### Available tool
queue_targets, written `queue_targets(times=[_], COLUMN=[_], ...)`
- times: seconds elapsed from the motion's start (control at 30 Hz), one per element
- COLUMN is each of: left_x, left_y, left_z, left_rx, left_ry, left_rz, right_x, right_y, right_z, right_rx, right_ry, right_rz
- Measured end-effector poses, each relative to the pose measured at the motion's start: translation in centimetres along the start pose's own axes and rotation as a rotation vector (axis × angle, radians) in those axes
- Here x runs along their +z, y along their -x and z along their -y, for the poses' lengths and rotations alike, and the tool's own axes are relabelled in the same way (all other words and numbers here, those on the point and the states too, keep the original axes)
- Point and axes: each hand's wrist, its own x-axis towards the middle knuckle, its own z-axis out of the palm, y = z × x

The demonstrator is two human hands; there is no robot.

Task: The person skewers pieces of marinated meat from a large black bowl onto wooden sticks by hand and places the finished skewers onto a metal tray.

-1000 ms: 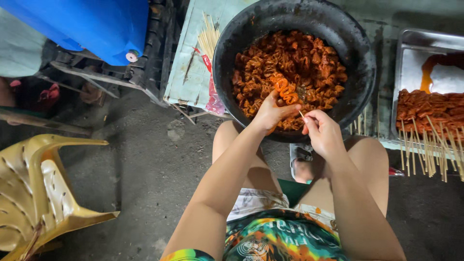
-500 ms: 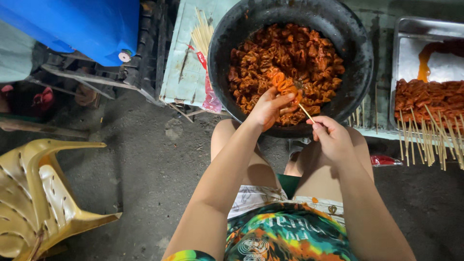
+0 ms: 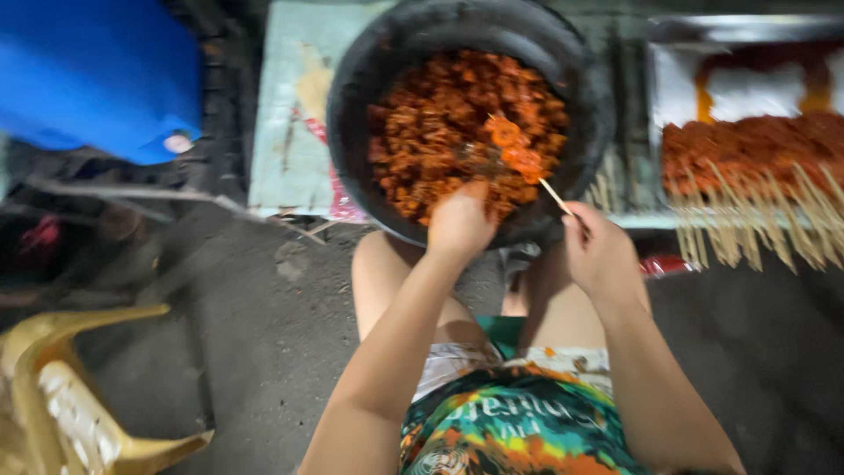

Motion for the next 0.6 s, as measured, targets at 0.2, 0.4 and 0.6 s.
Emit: queue_targets(times=[0.2,0.4,0.6], left_x=[-0.5,-0.2,-0.5], left_y=[0.0,0.2,0.1], left_z=[-0.4,-0.3,-0.4], left_rx=[0.053,0.027,0.01], left_ry=[-0.022,-0.025,-0.046], left_rz=[-0.101,-0.101,-0.081], right_x=[-1.0,-8.5,-17.4], right_y=[-0.3,-0.7,-0.6], right_z=[-3.5,-7.4,-12.4], right_rx=[0.005,0.132,0.016], right_ry=[-0.093,0.058,0.305], right_rz=[-0.103,-0.273,-0.403])
